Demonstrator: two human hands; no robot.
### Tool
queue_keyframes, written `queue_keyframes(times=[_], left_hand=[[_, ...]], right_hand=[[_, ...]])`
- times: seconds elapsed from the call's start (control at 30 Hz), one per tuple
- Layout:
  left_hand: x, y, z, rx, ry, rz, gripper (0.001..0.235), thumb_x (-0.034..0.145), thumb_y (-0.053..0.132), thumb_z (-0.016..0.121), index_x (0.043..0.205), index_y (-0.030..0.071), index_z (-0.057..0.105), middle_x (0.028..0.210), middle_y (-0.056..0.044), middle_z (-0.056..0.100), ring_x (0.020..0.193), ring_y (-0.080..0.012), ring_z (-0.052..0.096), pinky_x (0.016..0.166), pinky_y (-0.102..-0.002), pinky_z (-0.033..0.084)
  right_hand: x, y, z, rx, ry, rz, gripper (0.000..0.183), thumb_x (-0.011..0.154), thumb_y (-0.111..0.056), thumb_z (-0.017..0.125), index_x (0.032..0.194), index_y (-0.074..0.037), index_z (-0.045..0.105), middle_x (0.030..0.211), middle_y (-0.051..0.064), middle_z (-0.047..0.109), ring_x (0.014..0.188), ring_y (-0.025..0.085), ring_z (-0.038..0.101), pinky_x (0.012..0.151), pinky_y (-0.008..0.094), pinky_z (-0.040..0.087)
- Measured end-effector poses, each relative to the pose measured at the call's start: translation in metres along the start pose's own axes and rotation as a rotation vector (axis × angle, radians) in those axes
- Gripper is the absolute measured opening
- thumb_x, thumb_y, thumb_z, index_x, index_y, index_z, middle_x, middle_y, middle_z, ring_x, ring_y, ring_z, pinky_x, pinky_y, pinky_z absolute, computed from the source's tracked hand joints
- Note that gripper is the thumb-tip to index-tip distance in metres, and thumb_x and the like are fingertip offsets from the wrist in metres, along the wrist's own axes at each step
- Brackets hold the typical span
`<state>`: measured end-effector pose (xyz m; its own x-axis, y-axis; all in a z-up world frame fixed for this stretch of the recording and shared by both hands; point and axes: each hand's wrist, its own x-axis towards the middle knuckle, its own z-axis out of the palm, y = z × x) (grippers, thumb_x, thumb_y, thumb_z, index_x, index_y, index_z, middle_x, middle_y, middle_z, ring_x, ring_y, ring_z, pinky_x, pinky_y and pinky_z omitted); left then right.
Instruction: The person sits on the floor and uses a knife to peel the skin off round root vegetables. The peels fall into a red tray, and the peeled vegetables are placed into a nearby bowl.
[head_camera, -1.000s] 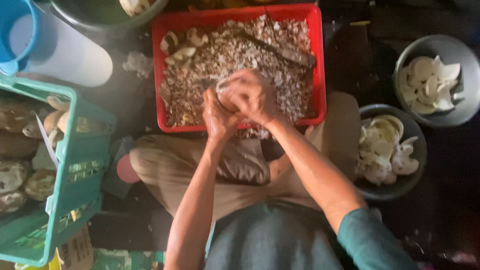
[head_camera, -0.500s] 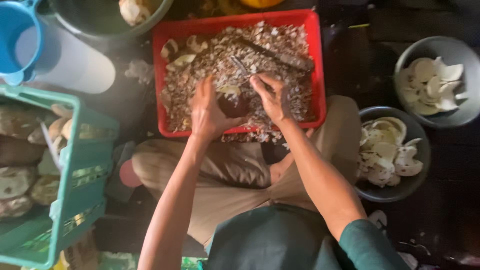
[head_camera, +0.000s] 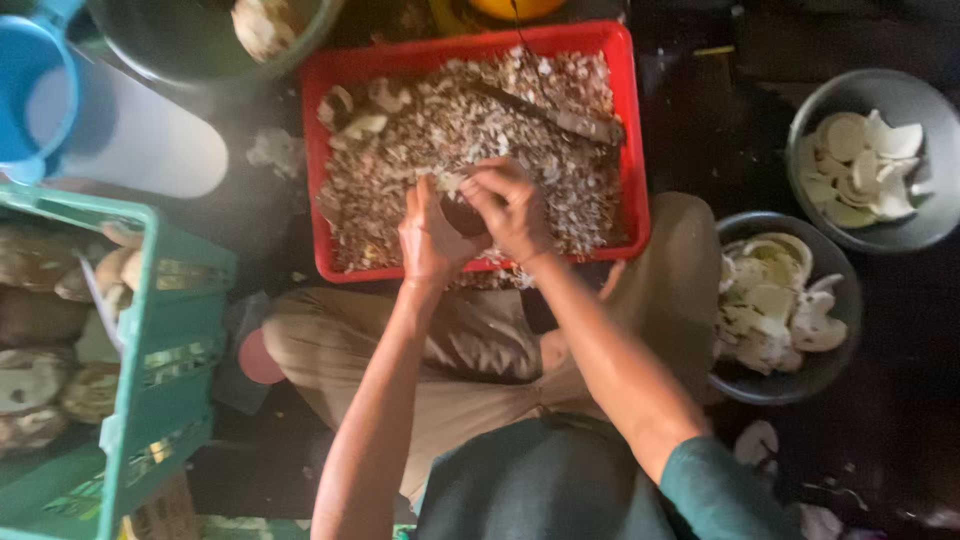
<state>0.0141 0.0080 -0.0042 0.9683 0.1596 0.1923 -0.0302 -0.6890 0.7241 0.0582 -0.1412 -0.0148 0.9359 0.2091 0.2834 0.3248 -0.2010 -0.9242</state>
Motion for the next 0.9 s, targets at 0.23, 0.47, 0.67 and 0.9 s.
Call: queue_keyframes(times=[0.23,0.47,0.67,0.9], left_hand=[[-0.008,0.001,0.008,0.104,0.047,-0.048,0.077,0.078,0.037,0.089,0.132,-0.004,0.052,0.112,-0.022,0.063,0.095,-0.0413,0.069,0.076,-0.047,0.059],[-0.012,0.013,-0.002,-0.006,0.063,-0.033,0.093,0.063,0.035,0.097,0.132,-0.004,0.05,0.117,-0.024,0.064,0.096,-0.0384,0.071,0.08,-0.046,0.06],[-0.008,0.006,-0.005,-0.275,-0.034,-0.079,0.091,0.064,0.028,0.098,0.136,-0.001,0.052,0.119,-0.016,0.071,0.107,-0.0243,0.072,0.093,-0.037,0.061],[-0.004,-0.032,-0.028,-0.474,-0.266,-0.066,0.115,0.059,0.031,0.1,0.15,-0.004,0.038,0.135,-0.018,0.064,0.122,-0.025,0.066,0.107,-0.035,0.054]], right_hand=[[-0.013,0.004,0.006,0.078,0.096,-0.108,0.023,0.1,-0.024,0.068,0.108,-0.005,0.077,0.119,0.009,0.065,0.112,0.023,0.063,0.099,0.039,0.055],[-0.023,0.012,0.005,0.015,0.052,-0.069,0.025,0.099,-0.023,0.071,0.116,-0.006,0.077,0.116,0.006,0.066,0.112,0.023,0.062,0.1,0.036,0.05],[-0.026,0.022,0.005,0.232,0.017,0.099,0.025,0.105,-0.027,0.067,0.108,-0.004,0.075,0.114,0.009,0.068,0.108,0.023,0.064,0.098,0.038,0.051],[-0.014,0.049,0.005,0.238,0.044,0.242,0.026,0.101,-0.031,0.067,0.104,-0.008,0.078,0.104,0.004,0.072,0.095,0.02,0.063,0.085,0.036,0.052]])
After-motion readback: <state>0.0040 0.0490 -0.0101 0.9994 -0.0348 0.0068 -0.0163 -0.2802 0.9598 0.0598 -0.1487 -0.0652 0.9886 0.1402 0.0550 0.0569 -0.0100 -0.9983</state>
